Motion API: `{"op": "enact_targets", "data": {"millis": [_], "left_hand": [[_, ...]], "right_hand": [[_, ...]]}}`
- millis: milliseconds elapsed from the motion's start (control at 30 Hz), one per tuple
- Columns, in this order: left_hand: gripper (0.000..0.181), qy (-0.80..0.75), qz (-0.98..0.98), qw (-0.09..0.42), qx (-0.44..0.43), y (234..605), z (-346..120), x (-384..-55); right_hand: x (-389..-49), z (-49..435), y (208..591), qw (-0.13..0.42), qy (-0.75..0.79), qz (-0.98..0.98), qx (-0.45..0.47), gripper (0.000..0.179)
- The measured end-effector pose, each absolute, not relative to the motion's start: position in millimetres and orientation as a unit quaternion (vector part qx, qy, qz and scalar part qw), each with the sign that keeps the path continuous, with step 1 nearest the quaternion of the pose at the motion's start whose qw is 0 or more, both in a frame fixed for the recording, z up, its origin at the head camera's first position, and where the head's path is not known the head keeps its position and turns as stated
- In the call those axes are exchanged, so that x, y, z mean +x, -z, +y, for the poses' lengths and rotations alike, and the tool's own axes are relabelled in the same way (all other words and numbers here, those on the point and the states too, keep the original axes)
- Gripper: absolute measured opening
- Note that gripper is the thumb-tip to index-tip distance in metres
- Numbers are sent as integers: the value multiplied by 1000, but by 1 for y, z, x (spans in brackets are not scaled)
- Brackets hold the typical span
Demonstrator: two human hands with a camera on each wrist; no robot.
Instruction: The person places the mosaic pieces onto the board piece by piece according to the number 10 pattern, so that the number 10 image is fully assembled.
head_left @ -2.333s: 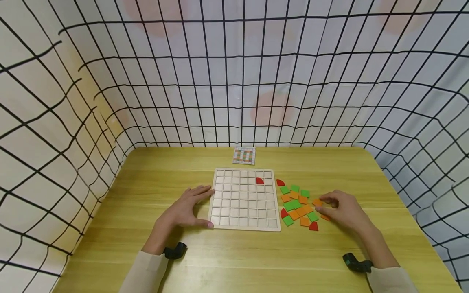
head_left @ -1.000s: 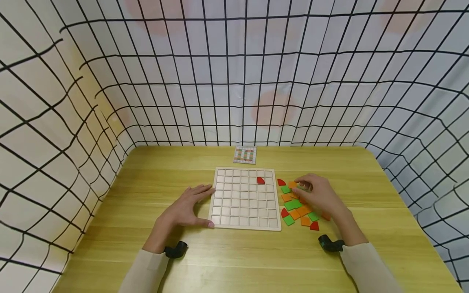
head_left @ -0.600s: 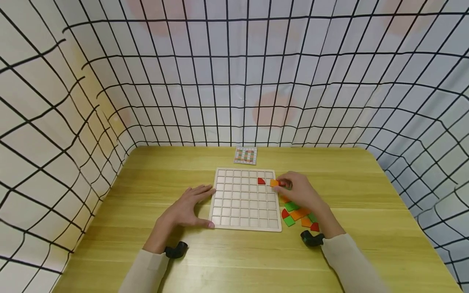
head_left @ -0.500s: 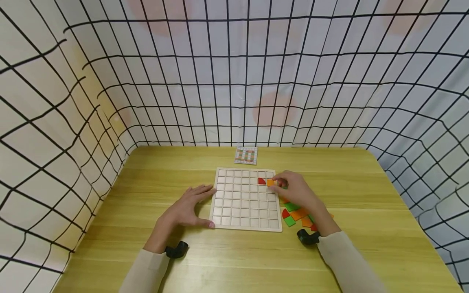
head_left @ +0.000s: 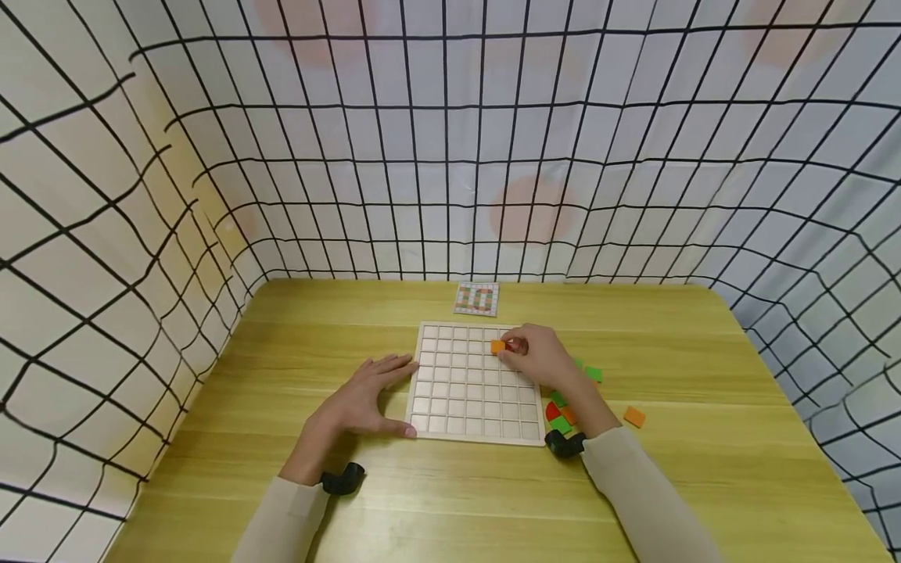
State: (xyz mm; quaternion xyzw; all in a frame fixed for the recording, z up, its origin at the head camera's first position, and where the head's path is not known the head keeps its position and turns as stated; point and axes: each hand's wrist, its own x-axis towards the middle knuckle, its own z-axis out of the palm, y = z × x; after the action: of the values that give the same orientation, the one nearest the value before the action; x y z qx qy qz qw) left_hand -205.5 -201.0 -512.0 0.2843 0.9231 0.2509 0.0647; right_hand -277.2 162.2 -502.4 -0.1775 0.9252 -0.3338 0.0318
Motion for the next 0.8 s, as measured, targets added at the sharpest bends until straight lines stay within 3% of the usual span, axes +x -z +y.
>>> {"op": "enact_targets", "data": {"millis": [800], "left_hand": [[112,-247,924,64,285,515,-201,-207]], "right_hand": [[-288,149,506,51,304,931,-194,32]]}}
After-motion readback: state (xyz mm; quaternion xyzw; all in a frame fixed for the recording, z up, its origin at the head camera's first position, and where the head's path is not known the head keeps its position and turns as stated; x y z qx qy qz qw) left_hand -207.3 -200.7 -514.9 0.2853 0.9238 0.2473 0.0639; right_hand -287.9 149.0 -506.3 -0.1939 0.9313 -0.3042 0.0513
